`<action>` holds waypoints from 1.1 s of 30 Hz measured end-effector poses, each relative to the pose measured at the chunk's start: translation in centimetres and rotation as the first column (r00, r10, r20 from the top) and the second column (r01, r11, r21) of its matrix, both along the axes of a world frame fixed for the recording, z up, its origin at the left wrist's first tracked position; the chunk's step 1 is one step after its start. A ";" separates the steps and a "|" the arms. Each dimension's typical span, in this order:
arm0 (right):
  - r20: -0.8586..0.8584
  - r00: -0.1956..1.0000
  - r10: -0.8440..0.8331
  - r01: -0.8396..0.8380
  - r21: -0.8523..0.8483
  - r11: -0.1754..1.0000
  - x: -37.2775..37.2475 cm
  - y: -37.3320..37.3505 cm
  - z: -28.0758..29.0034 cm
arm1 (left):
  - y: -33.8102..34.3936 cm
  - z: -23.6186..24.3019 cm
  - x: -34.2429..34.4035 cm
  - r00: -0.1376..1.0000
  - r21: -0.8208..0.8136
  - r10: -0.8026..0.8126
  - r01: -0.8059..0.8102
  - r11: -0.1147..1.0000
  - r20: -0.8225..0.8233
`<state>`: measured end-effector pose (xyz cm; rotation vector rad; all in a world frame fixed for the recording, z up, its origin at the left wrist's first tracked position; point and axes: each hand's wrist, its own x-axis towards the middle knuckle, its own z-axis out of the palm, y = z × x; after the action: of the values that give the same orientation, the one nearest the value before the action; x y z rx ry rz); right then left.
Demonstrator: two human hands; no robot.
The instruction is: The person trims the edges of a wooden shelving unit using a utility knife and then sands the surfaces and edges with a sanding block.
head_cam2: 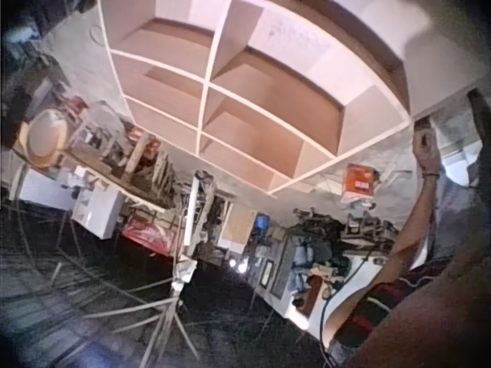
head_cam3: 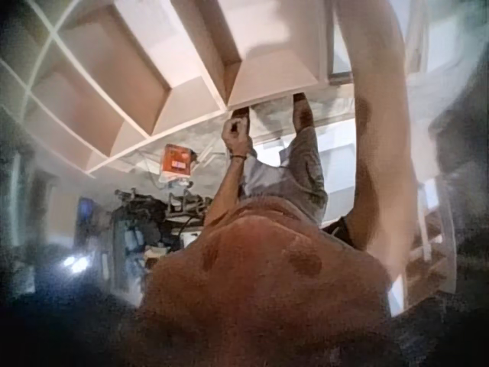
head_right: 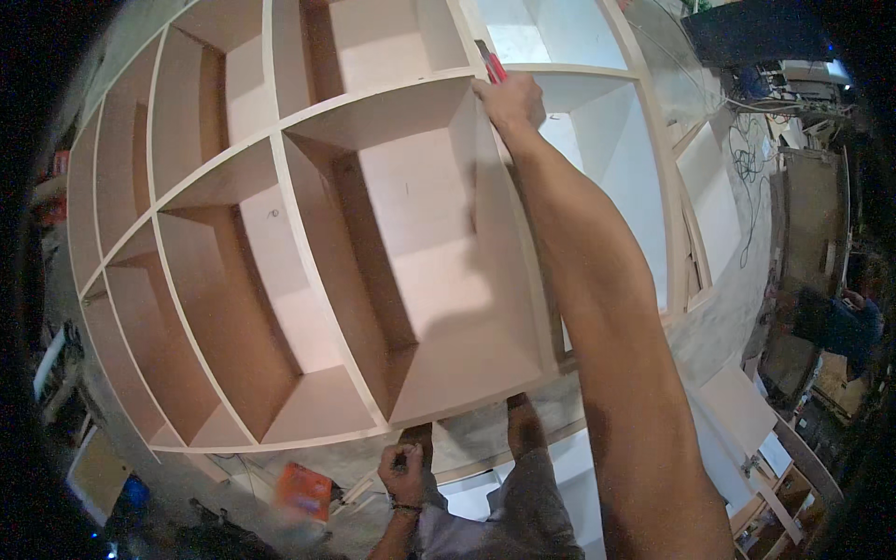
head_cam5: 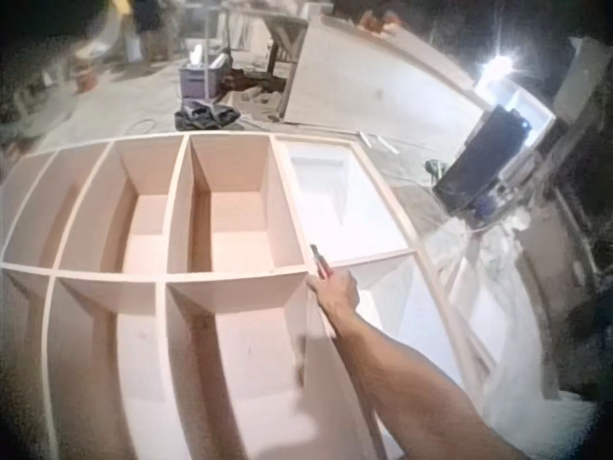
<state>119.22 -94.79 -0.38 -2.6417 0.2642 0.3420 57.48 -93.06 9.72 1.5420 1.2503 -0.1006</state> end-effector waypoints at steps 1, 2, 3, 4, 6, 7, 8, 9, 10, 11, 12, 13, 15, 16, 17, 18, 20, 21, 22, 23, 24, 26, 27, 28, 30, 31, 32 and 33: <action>-0.003 1.000 -0.005 0.005 0.002 1.000 0.2 0.1 -0.4 | -0.3 0.0 0.0 1.000 0.002 -0.005 0.005 1.000 -0.003; 0.044 0.998 -0.054 0.054 0.000 0.999 0.6 0.4 -0.7 | -0.5 -0.1 0.0 0.999 0.019 -0.035 0.035 0.999 -0.010; 0.090 0.991 -0.101 0.102 0.000 0.995 1.1 0.6 -0.9 | -0.7 -0.1 0.0 0.998 0.035 -0.064 0.065 0.997 -0.019; 0.139 0.977 -0.159 0.148 0.087 0.985 2.0 -0.3 -2.2 | -0.9 -0.1 0.2 0.997 0.029 -0.068 0.069 0.997 -0.020; 0.095 0.970 -0.225 0.203 0.201 0.958 3.7 -2.4 -3.9 | -1.7 -0.1 0.7 0.993 0.017 -0.112 0.112 0.993 -0.046; 0.033 0.960 -0.278 0.252 0.330 0.910 3.6 -1.7 -3.8 | -1.7 -0.1 0.7 0.993 0.025 -0.105 0.106 0.994 -0.054; -0.104 0.947 -0.305 0.318 0.454 0.833 3.5 -1.5 -3.5 | -1.8 -0.1 0.6 0.993 0.046 -0.100 0.103 0.994 -0.065; -0.112 0.947 -0.300 0.317 0.457 0.831 3.2 -1.2 -3.4 | -1.9 0.0 0.5 0.992 0.066 -0.097 0.102 0.993 -0.076; -0.110 0.958 -0.264 0.285 0.441 0.851 3.0 -1.2 -3.2 | -2.1 -0.2 0.4 0.992 0.070 -0.097 0.102 0.992 -0.077; -0.109 0.967 -0.229 0.253 0.425 0.869 3.0 -1.1 -3.1 | -2.3 -0.3 0.4 0.993 0.080 -0.095 0.101 0.992 -0.071; -0.113 0.967 -0.230 0.256 0.429 0.866 3.3 -0.8 -2.9 | -2.5 -0.4 0.3 0.993 0.092 -0.094 0.100 0.991 -0.066; -0.094 0.973 -0.211 0.230 0.318 0.920 3.6 -1.0 -2.9 | -2.6 -0.4 0.5 0.992 0.090 -0.101 0.107 0.990 -0.070; -0.086 0.977 -0.196 0.210 0.201 0.957 3.1 -1.6 -3.3 | -3.0 -0.3 0.9 0.990 0.122 -0.133 0.137 0.983 -0.039; -0.029 0.976 -0.216 0.218 0.218 0.951 2.9 -1.3 -3.2 | -3.2 -1.0 0.7 0.990 0.139 -0.136 0.140 0.980 -0.036; 0.024 0.970 -0.240 0.228 0.240 0.944 2.8 -1.0 -3.1 | -3.4 -1.7 0.1 0.990 0.172 -0.140 0.137 0.976 0.005; 0.023 0.968 -0.248 0.234 0.261 0.937 3.1 -0.8 -2.8 | -3.6 -2.3 -0.6 0.988 0.204 -0.146 0.134 0.970 0.045; 0.032 0.995 -0.099 0.094 0.147 0.985 3.6 -1.8 -2.3 | -4.0 -2.9 -1.0 0.997 0.043 0.045 -0.048 0.998 0.056; 0.035 0.994 -0.108 0.101 0.158 0.982 3.2 -2.3 -2.2 | -4.1 -3.2 -1.7 0.988 -0.016 0.126 -0.125 0.992 0.087; -0.007 0.998 -0.069 0.069 0.151 0.986 2.5 -3.5 -2.5 | -4.2 -3.2 -1.9 0.988 -0.016 0.118 -0.117 0.993 0.096; -0.050 0.998 -0.029 0.036 0.147 0.988 1.5 -4.6 -2.6 | -4.2 -2.8 -1.9 0.991 -0.028 0.128 -0.127 0.992 0.041; -0.079 0.997 -0.010 0.023 0.161 0.987 0.4 -6.0 -2.7 | -4.2 -2.4 -1.8 0.991 -0.041 0.134 -0.135 0.990 -0.007; -0.137 0.990 -0.019 0.037 0.130 0.991 -2.4 -9.2 -3.0 | -4.6 -2.3 -1.8 0.990 -0.032 0.129 -0.127 0.991 0.051; -0.157 0.987 0.018 0.001 0.118 0.993 -5.3 -8.4 -2.0 | -3.6 -2.1 -2.4 0.987 0.018 0.142 -0.144 0.989 0.080; -0.139 0.990 -0.015 0.029 0.102 0.994 -7.6 -9.6 -1.6 | -3.3 -1.8 -2.4 0.984 0.029 0.137 -0.141 0.990 0.112; -0.103 0.994 0.020 -0.020 -0.001 1.000 -12.1 -13.6 -1.1 | -3.1 -1.5 -1.7 0.940 0.015 0.257 -0.267 0.963 0.225; -0.304 0.952 -0.034 0.055 0.060 0.997 -15.9 -11.0 2.6 | -0.3 0.2 -3.3 0.936 0.078 0.253 -0.279 0.957 0.243; -0.149 0.987 -0.057 0.055 -0.021 0.998 -18.7 -15.1 3.7 | -0.5 0.9 -2.8 0.934 0.028 0.286 -0.299 0.954 0.214; -0.246 0.967 -0.066 0.043 -0.096 0.994 -20.8 -18.9 6.0 | 0.0 1.5 -1.2 0.932 -0.003 0.310 -0.315 0.949 0.190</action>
<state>98.43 -113.73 5.62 -2.6722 0.4415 0.6590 56.23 -93.06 11.24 1.3225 1.3314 0.2648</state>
